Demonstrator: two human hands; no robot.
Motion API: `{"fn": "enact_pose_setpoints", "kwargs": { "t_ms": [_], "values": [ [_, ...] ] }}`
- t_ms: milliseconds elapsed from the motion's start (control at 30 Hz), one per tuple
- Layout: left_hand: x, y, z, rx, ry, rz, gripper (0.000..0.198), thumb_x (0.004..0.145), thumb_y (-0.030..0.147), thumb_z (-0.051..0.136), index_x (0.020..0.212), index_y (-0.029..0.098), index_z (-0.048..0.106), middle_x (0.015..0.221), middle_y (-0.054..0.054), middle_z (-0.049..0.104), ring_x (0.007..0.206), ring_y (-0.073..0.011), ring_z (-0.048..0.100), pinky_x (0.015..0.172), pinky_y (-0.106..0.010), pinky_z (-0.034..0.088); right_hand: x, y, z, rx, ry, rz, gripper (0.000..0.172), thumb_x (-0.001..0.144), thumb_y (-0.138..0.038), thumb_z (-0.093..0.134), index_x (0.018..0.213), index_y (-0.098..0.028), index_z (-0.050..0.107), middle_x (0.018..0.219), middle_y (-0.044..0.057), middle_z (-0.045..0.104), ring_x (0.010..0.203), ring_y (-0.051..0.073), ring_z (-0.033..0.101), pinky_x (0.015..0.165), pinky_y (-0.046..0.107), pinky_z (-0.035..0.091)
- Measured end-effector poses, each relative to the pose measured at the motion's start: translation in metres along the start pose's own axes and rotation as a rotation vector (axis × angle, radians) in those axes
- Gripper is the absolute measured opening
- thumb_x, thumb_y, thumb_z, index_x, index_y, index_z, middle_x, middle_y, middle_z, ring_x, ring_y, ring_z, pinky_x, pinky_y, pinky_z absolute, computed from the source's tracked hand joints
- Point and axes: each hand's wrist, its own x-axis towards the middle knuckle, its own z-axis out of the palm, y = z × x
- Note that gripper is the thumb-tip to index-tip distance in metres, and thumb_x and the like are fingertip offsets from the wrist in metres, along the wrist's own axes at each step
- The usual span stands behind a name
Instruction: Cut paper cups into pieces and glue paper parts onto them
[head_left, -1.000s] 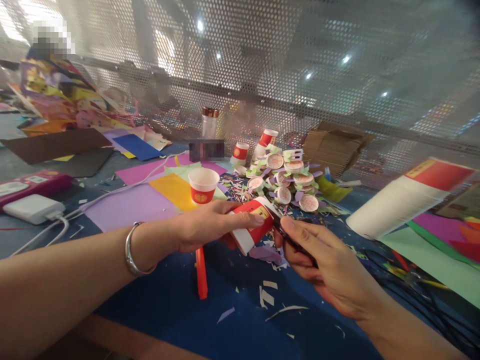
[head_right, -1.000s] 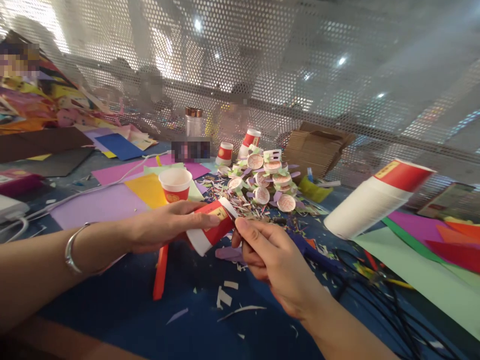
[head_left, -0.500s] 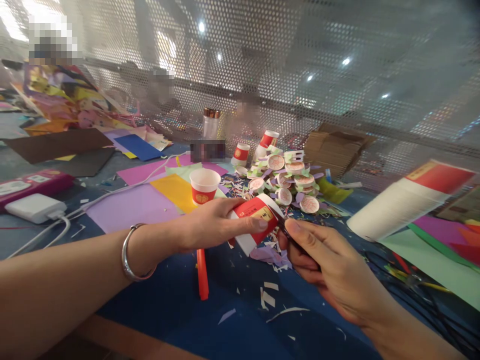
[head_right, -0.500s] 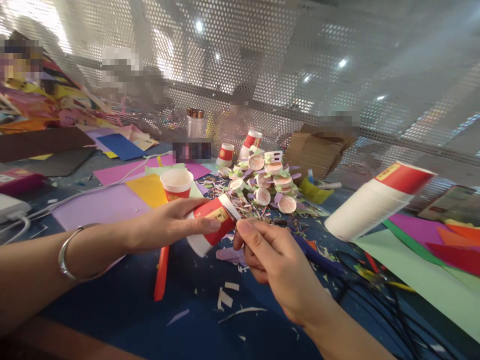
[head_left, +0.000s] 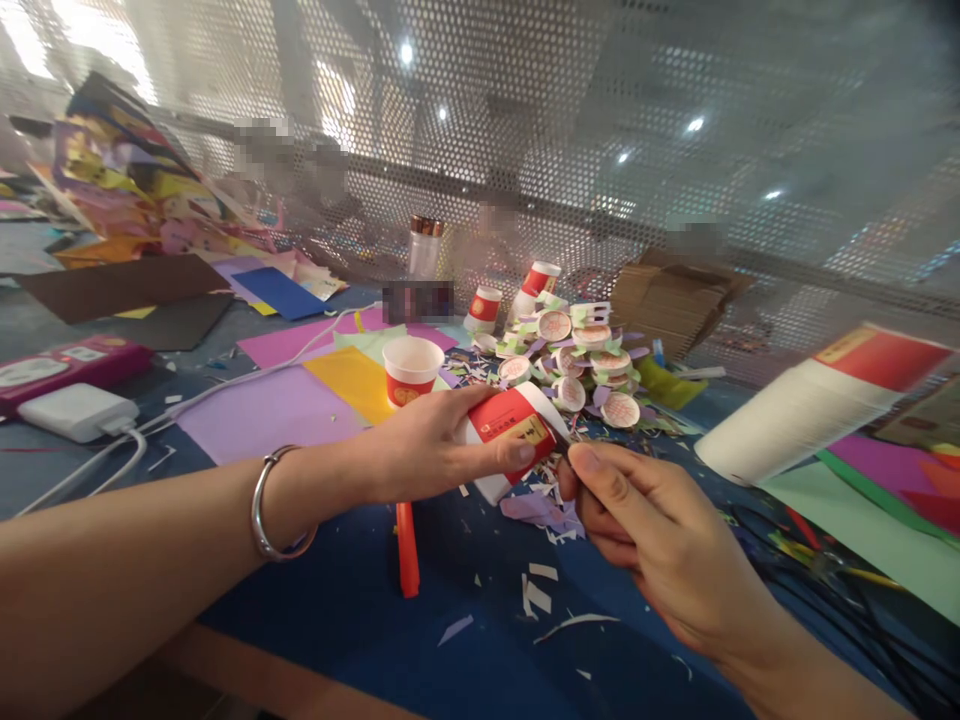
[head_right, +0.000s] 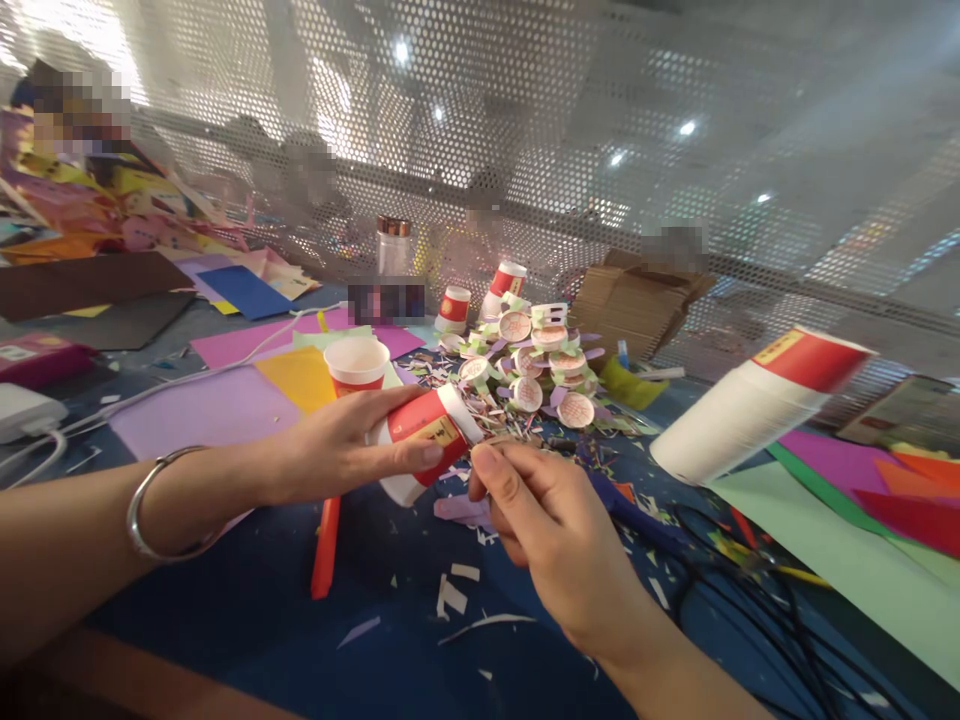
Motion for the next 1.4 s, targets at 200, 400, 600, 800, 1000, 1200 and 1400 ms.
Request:
{"fn": "enact_pose_setpoints", "kwargs": {
  "t_ms": [200,400,600,800,1000,1200,1400],
  "values": [
    [-0.0025,0.0045,-0.0028,-0.004,-0.048,0.002,0.055,0.086,0.066,0.059,0.112,0.017,0.061,0.087,-0.003,0.063,0.077,-0.018,0.056,0.065,-0.029,0.042,-0.0066,-0.0068,0.0048,-0.06,0.074,-0.016,0.046,0.09,-0.062,0.061,0.07,-0.021,0.057,0.054,-0.008,0.024,0.047,0.007,0.017,0.042,0.026,0.012],
    [-0.003,0.0055,-0.002,-0.096,-0.08,0.005,0.052,0.087,0.062,0.061,0.114,0.018,0.061,0.089,-0.003,0.062,0.077,-0.0169,0.054,0.065,-0.027,0.041,-0.0049,-0.006,0.0017,-0.103,0.045,-0.043,0.046,0.091,-0.062,0.058,0.071,-0.02,0.059,0.053,-0.007,0.026,0.045,0.007,0.02,0.041,0.025,0.012],
    [-0.0025,0.0039,-0.0014,-0.088,-0.093,0.011,0.054,0.086,0.061,0.062,0.118,0.018,0.062,0.091,-0.004,0.064,0.08,-0.0182,0.055,0.067,-0.028,0.042,-0.0046,-0.0043,0.0,-0.119,0.027,-0.045,0.047,0.092,-0.062,0.057,0.071,-0.02,0.059,0.054,-0.007,0.028,0.045,0.007,0.021,0.04,0.024,0.014],
    [-0.0018,0.0021,0.001,-0.139,-0.101,0.025,0.053,0.088,0.06,0.06,0.118,0.017,0.062,0.091,-0.003,0.063,0.078,-0.0177,0.055,0.067,-0.027,0.044,-0.0043,-0.0024,-0.0017,-0.183,0.05,-0.061,0.048,0.092,-0.063,0.056,0.071,-0.02,0.058,0.053,-0.006,0.03,0.044,0.007,0.023,0.04,0.025,0.014],
    [-0.0023,0.0014,0.0013,-0.123,-0.11,0.044,0.055,0.089,0.06,0.06,0.123,0.017,0.06,0.093,-0.003,0.064,0.079,-0.0175,0.056,0.067,-0.027,0.044,-0.0067,-0.0058,0.002,-0.152,0.061,-0.04,0.048,0.091,-0.064,0.057,0.071,-0.02,0.058,0.053,-0.007,0.029,0.045,0.007,0.023,0.041,0.025,0.014],
    [-0.0019,-0.0011,0.0041,-0.103,-0.095,0.077,0.055,0.089,0.058,0.06,0.125,0.016,0.061,0.094,-0.004,0.065,0.08,-0.0179,0.057,0.068,-0.028,0.045,-0.0086,-0.0091,0.0044,-0.189,0.087,-0.049,0.049,0.09,-0.064,0.058,0.069,-0.02,0.058,0.053,-0.006,0.032,0.045,0.007,0.025,0.041,0.024,0.014],
    [-0.0029,-0.002,0.0038,-0.093,-0.068,0.084,0.054,0.087,0.06,0.061,0.119,0.017,0.062,0.089,-0.003,0.064,0.076,-0.0171,0.056,0.066,-0.027,0.044,-0.0061,-0.0036,-0.0012,-0.219,0.044,-0.073,0.049,0.093,-0.064,0.054,0.07,-0.02,0.057,0.052,-0.007,0.032,0.043,0.007,0.025,0.039,0.023,0.016]
  ]
}}
